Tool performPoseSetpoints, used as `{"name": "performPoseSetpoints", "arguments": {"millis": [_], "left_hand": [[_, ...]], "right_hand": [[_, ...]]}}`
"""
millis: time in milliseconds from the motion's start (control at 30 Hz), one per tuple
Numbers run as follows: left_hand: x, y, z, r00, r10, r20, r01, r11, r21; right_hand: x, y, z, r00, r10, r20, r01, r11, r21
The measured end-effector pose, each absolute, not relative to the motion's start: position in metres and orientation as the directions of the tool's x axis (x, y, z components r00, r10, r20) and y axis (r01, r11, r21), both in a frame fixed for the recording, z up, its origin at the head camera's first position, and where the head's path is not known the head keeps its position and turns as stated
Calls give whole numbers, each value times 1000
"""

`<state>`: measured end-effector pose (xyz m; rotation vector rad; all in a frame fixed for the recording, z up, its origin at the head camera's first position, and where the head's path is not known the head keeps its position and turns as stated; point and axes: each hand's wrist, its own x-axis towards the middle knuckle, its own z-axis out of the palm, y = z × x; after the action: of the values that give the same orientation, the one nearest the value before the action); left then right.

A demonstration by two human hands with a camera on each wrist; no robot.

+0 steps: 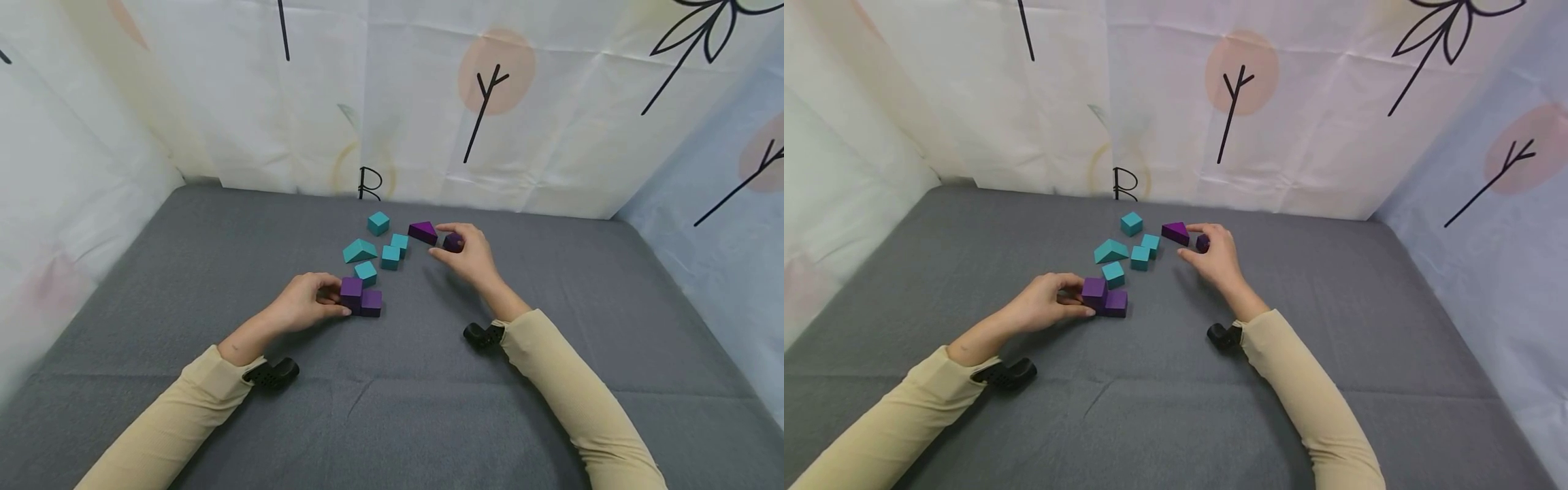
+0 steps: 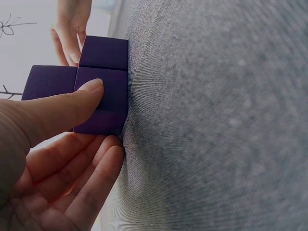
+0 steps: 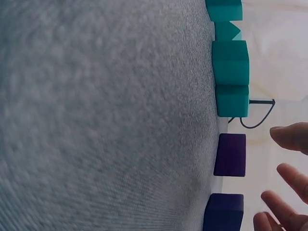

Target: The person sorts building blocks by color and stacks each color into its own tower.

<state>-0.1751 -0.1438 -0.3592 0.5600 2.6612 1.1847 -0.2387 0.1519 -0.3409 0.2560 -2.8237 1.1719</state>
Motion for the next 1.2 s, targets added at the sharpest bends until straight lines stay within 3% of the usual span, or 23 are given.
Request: {"name": "performPoseSetpoints", "arguments": {"millis": [233,467,1200], "left_hand": [[-175,-144,-360,-915,402,-12,259,611,748],[-176,-144,-359,-915,402,-11,263,619,740],[-175,-143,-360,-919,395,-7,260,617,743]], "right_hand": [[-244,156,-343,-986,-127,107,-166,736,-656],[-247,159,-342,-998,-58,-1,-41,720,-693],[-261,166,-345,-989,-41,-140,67,723,-688]]}}
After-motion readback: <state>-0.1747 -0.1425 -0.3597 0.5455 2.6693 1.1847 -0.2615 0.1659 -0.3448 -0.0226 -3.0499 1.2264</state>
